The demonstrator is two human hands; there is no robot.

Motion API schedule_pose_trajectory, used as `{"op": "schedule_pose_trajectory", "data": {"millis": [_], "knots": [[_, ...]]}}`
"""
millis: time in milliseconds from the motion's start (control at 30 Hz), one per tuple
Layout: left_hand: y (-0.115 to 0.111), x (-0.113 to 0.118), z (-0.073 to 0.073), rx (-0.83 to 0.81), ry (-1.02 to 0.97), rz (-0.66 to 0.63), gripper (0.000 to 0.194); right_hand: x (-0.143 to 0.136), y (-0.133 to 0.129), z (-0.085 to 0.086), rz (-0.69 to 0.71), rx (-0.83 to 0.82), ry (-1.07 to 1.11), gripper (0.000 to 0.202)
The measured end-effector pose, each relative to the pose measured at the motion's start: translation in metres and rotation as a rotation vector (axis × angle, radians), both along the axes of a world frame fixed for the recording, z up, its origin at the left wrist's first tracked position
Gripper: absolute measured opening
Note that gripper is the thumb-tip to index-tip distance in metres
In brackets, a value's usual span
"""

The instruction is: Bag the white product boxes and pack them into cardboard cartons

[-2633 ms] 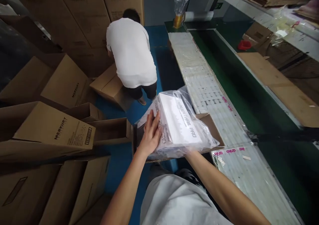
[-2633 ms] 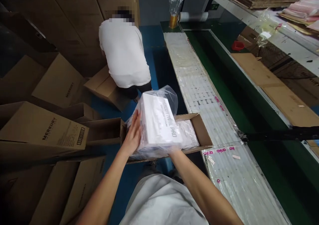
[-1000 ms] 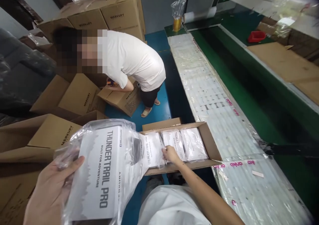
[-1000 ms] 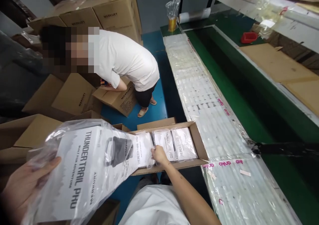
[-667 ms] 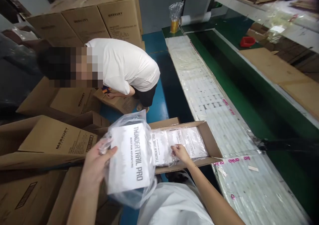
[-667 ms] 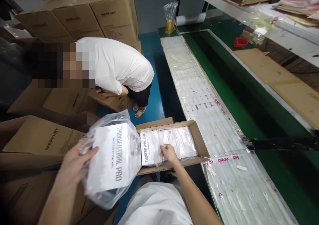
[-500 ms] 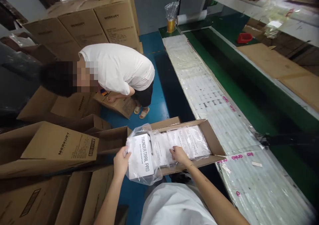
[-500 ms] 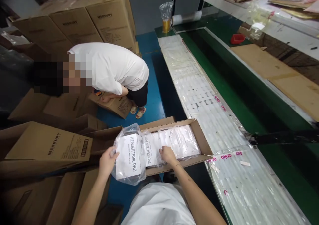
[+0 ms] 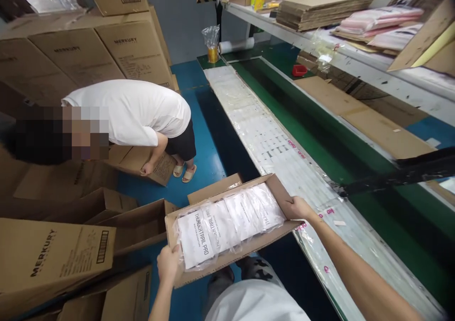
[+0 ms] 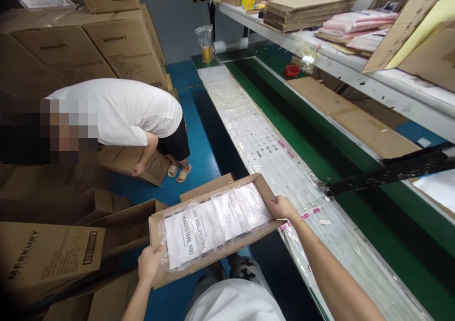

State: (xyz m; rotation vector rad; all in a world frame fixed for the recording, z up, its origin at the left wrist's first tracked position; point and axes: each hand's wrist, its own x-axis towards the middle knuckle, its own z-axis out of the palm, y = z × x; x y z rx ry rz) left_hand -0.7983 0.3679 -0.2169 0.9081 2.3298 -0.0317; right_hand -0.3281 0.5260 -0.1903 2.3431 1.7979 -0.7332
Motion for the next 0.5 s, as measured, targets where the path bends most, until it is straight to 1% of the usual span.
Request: {"op": "schedule_pose_trajectory", "data": {"millis": [100,200,300,367,433,500], "knots": [[0.014,-0.02,0.005,0.038,0.025,-0.012,0.029,-0.014,0.03,0.002,0.079,-0.023,0.022,0.02],[0.023,-0.029,0.02,0.047,0.065,0.001,0.034,-0.028,0.061,0.006,0.136,-0.012,0.028,0.023],[0.039,-0.03,0.036,0.068,0.109,0.009,0.038,-0.031,0.089,0.005,0.171,0.002,0.023,0.025],[0.056,-0.028,0.042,0.087,0.129,0.007,0.038,-0.029,0.103,0.002,0.185,0.006,0.008,0.025],[0.075,-0.025,0.044,0.103,0.136,0.011,0.035,-0.027,0.113,0.003,0.193,0.014,-0.013,0.022],[0.092,-0.02,0.043,0.12,0.127,0.027,0.033,-0.028,0.12,0.007,0.206,0.053,-0.023,0.02]]}}
